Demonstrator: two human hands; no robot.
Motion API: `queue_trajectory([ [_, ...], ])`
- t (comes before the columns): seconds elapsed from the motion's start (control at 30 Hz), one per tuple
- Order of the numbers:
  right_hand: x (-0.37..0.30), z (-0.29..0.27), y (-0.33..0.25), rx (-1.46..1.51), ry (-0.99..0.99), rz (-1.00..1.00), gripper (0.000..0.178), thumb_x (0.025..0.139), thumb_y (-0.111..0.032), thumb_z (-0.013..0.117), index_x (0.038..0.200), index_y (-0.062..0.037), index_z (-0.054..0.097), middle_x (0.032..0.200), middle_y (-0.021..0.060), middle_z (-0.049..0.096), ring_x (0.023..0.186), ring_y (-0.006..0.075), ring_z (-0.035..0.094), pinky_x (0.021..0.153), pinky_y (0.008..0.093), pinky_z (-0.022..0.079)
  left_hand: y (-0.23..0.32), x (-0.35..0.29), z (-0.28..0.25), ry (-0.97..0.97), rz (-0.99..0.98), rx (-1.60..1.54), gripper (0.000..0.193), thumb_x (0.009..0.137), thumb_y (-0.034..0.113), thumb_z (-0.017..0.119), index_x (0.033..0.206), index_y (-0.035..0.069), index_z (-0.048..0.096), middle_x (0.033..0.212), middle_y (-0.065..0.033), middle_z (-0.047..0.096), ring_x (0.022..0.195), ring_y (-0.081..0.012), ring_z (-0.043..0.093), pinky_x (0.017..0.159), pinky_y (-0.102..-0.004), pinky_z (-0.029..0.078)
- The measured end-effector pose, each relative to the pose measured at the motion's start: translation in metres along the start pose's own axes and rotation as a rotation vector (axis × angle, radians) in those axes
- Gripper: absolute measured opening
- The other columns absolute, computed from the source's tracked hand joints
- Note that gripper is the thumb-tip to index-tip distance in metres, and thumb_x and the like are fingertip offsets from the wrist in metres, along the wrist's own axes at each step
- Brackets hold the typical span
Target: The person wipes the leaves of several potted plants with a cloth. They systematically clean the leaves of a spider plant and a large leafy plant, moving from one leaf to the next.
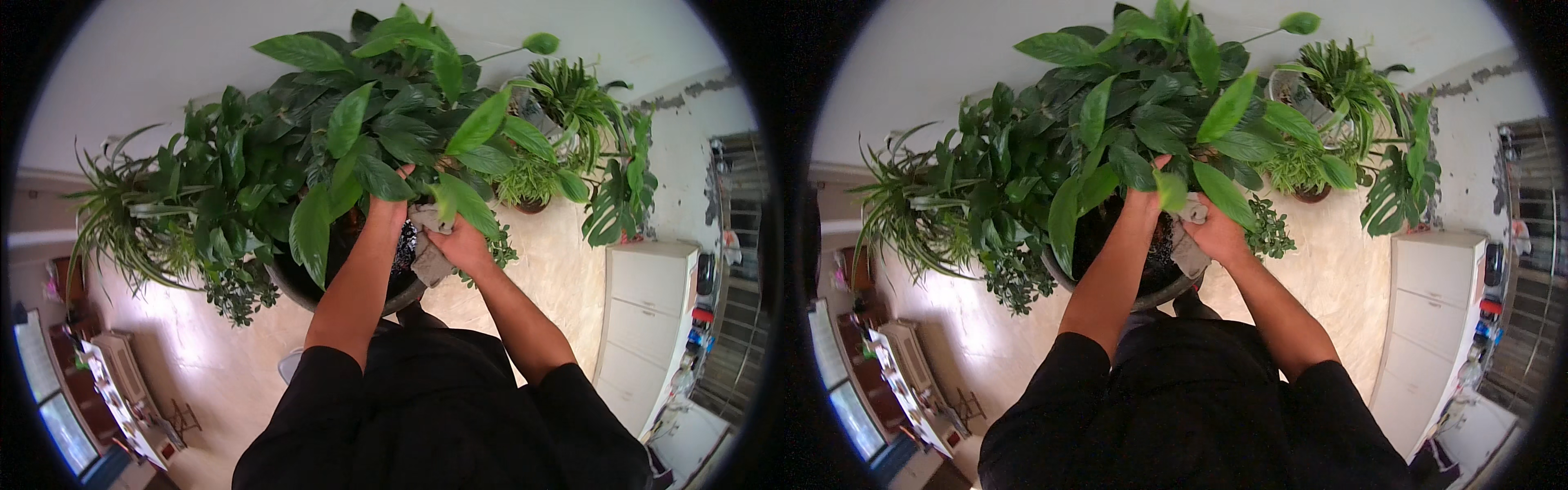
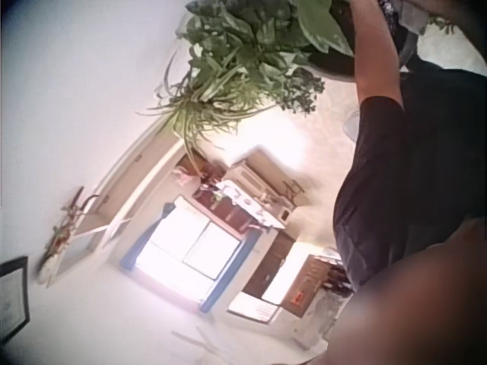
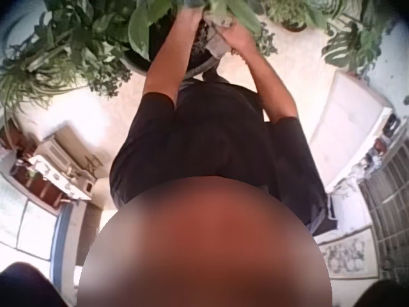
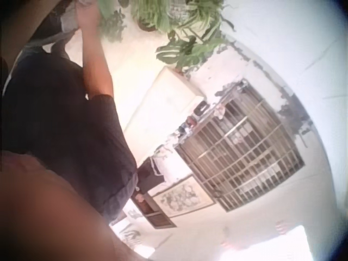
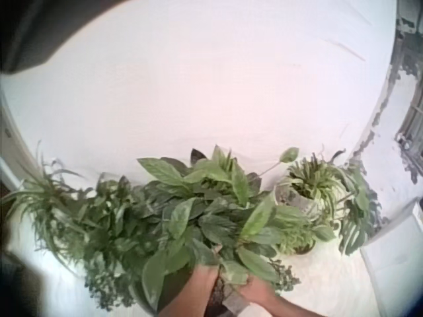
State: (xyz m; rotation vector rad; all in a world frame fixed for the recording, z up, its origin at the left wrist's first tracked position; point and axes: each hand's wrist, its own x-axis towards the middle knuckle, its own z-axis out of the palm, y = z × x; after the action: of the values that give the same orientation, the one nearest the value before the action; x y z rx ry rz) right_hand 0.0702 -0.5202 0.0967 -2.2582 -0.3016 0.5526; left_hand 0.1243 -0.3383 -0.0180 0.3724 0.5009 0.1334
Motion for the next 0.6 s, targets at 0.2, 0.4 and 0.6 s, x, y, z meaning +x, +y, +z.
queue_trajectory([
  [0.2,0.007,-0.008,-0.011,-0.186,0.052,-0.257,0.057,0.088,-0.031,0.079,0.134,-0.0014,0.061,0.122,0.015,0.07,0.115,0.0295,0.067,0.098,0.0374,0.053,0.014,-0.026,-0.017,-0.167,-0.042,0.079,0.074,0.079,-0.014,0.075,0.145,0.004,0.049,0.134,-0.0147,0.063,0.118,-0.0325,0.064,0.095,-0.0461,0.06],
  [0.4,0.072,0.049,0.029,1.115,-0.05,-0.108,0.049,0.093,-0.006,0.066,0.14,0.0003,0.053,0.133,0.0115,0.062,0.128,0.024,0.057,0.112,0.0368,0.043,0.025,-0.062,0.022,0.017,0.019,0.207,0.057,0.1,0.016,0.065,0.152,0.01,0.044,0.147,-0.0065,0.055,0.136,-0.0252,0.052,0.115,-0.0423,0.043],
  [0.6,0.103,0.049,-0.033,1.05,-0.002,-0.176,0.045,0.098,-0.002,0.058,0.142,-0.0028,0.051,0.138,0.0136,0.06,0.126,0.0232,0.058,0.106,0.036,0.044,0.016,-0.039,-0.009,0.059,0.0,-0.006,0.045,0.107,0.027,0.057,0.148,0.015,0.046,0.142,-0.0073,0.053,0.126,-0.026,0.055,0.106,-0.0427,0.05],
])
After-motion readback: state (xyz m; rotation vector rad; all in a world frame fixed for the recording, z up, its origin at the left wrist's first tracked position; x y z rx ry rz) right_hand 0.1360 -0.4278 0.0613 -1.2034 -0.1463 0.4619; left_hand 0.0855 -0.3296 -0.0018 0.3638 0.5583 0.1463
